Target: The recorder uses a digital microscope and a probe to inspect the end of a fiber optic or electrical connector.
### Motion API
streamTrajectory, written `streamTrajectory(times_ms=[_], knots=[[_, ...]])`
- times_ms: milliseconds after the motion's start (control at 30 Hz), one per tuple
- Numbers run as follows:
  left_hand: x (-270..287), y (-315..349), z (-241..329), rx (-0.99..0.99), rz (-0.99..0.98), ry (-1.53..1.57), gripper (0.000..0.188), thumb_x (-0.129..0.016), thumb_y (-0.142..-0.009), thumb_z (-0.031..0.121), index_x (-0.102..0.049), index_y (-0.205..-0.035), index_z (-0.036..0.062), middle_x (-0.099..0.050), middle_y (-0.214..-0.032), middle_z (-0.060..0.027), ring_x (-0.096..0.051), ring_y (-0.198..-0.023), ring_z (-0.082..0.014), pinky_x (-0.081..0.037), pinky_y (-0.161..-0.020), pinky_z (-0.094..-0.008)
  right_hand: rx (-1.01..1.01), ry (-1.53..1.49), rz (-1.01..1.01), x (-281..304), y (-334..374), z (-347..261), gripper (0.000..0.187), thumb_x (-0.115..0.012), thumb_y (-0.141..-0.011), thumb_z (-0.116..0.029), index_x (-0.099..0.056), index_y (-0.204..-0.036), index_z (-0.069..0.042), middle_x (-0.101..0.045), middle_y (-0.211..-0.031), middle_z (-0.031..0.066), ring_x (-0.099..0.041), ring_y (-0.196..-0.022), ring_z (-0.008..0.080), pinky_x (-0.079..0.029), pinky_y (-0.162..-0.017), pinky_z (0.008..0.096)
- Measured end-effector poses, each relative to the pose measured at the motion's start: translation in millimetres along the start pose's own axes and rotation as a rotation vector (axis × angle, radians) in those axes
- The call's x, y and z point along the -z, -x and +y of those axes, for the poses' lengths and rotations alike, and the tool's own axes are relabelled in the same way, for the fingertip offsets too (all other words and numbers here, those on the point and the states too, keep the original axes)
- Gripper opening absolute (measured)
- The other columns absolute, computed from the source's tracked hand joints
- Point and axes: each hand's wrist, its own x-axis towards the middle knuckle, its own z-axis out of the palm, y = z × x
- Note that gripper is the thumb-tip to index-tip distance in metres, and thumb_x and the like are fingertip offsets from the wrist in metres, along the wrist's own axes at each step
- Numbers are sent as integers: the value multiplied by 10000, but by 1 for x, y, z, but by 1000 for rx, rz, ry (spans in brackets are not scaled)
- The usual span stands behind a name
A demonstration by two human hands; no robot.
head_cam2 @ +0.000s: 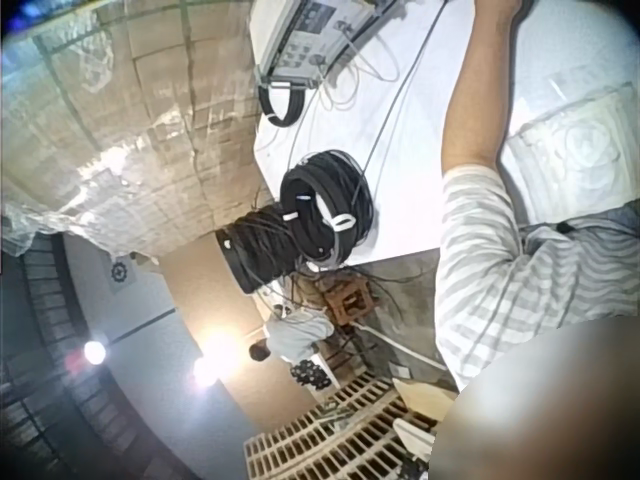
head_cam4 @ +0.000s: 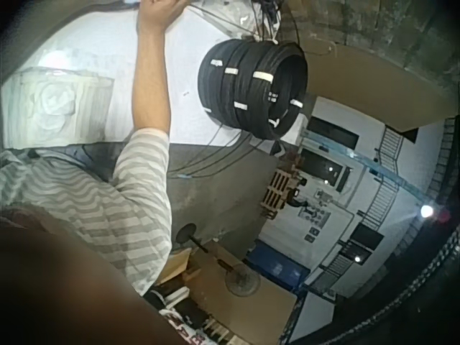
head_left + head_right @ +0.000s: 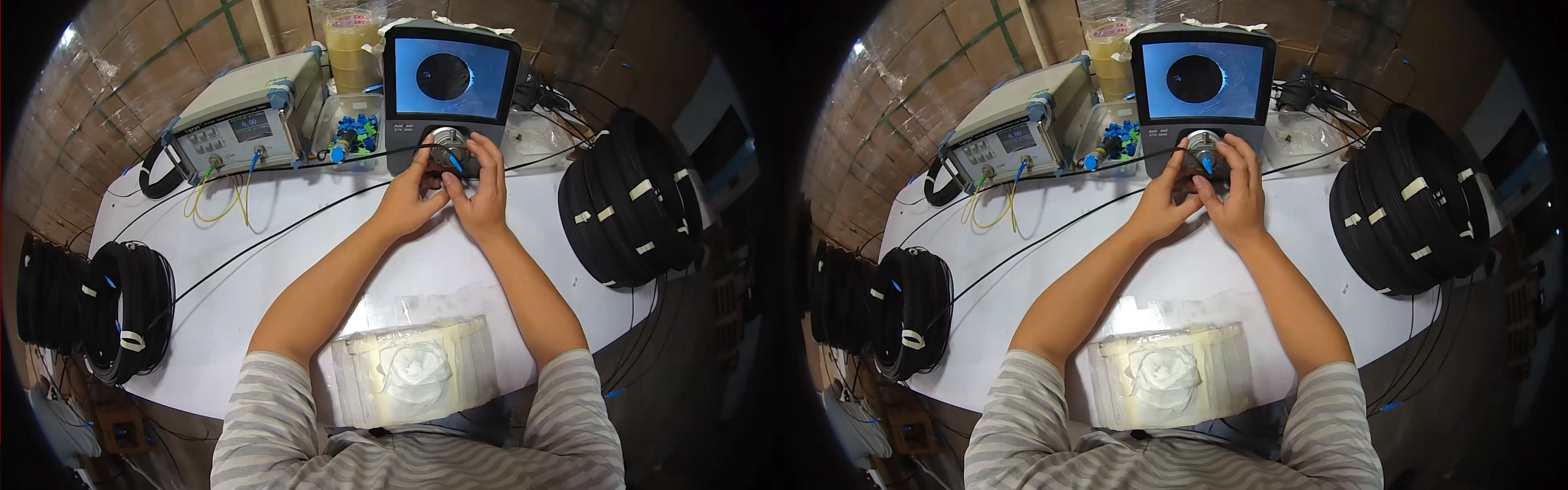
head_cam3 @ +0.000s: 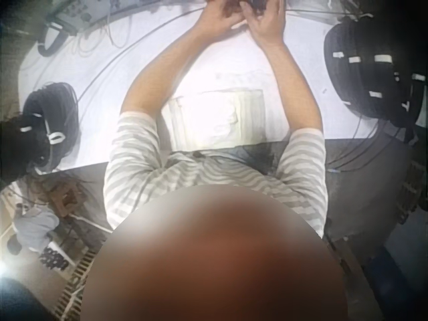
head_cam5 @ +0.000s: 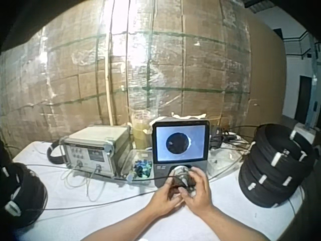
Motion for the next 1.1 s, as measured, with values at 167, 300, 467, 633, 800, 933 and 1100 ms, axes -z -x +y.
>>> streamTrajectory(times_ms=[167, 300, 467, 633, 800, 933, 1100], knots=[[2, -1, -5, -56, 12, -14, 1035, -748, -904, 158, -105, -1715, 116, -705, -1295, -148, -735, -1047, -225, -568, -957, -329, 2, -43, 39, -2, -2, -3, 552, -793, -948, -221, -540, -1403, -37, -521, -1483, 206, -545, -1350, 381, -461, -1121, 450], [2, -2, -6, -36, -19, 2, 1030, -742, -921, 111, -90, -1717, 98, -671, -1310, -137, -699, -1102, -192, -546, -964, -319, -19, -47, 10, -3, -2, 0, 497, -787, -961, -236, -559, -1357, -40, -529, -1471, 203, -556, -1338, 381, -465, -1117, 450], [2, 0, -8, -22, -12, -21, 1058, -758, -883, 156, -106, -1717, 136, -707, -1278, -134, -727, -1018, -222, -566, -933, -331, 1, -36, 39, -2, -3, -1, 336, -809, -932, -189, -660, -1197, -45, -592, -1386, 168, -597, -1257, 374, -519, -1024, 440], [-3, 4, -19, -45, 12, -16, 1067, -788, -867, 207, -136, -1707, 114, -710, -1279, -114, -705, -968, -205, -562, -836, -317, 52, -60, 56, 16, -10, -14, 225, -824, -902, -132, -703, -1056, -20, -685, -1202, 145, -632, -1183, 363, -530, -980, 426], [-5, -2, -8, -26, 3, 1, 1039, -791, -862, 205, -176, -1691, 88, -720, -1246, -147, -719, -980, -233, -578, -896, -352, -428, -394, -401, 52, 11, -54, 197, -764, -931, -35, -696, -1110, 8, -749, -1089, 80, -695, -1067, 202, -521, -1014, 364], [6, -11, -28, -128, 48, 20, 1048, -807, -851, 258, -195, -1687, 105, -736, -1197, -173, -745, -975, -251, -579, -908, -364, -494, -569, -663, 78, 12, -96, 211, -766, -941, -103, -723, -1102, 25, -747, -1006, 67, -687, -959, 143, -539, -903, 302], [9, -17, -6, -55, -10, -5, 1012, -753, -899, 133, -142, -1705, 111, -680, -1208, -196, -669, -886, -181, -546, -830, -300, -523, -957, -903, 101, 26, -124, 240, -869, -844, -122, -764, -1013, 12, -758, -943, 100, -711, -995, 277, -555, -913, 378]])
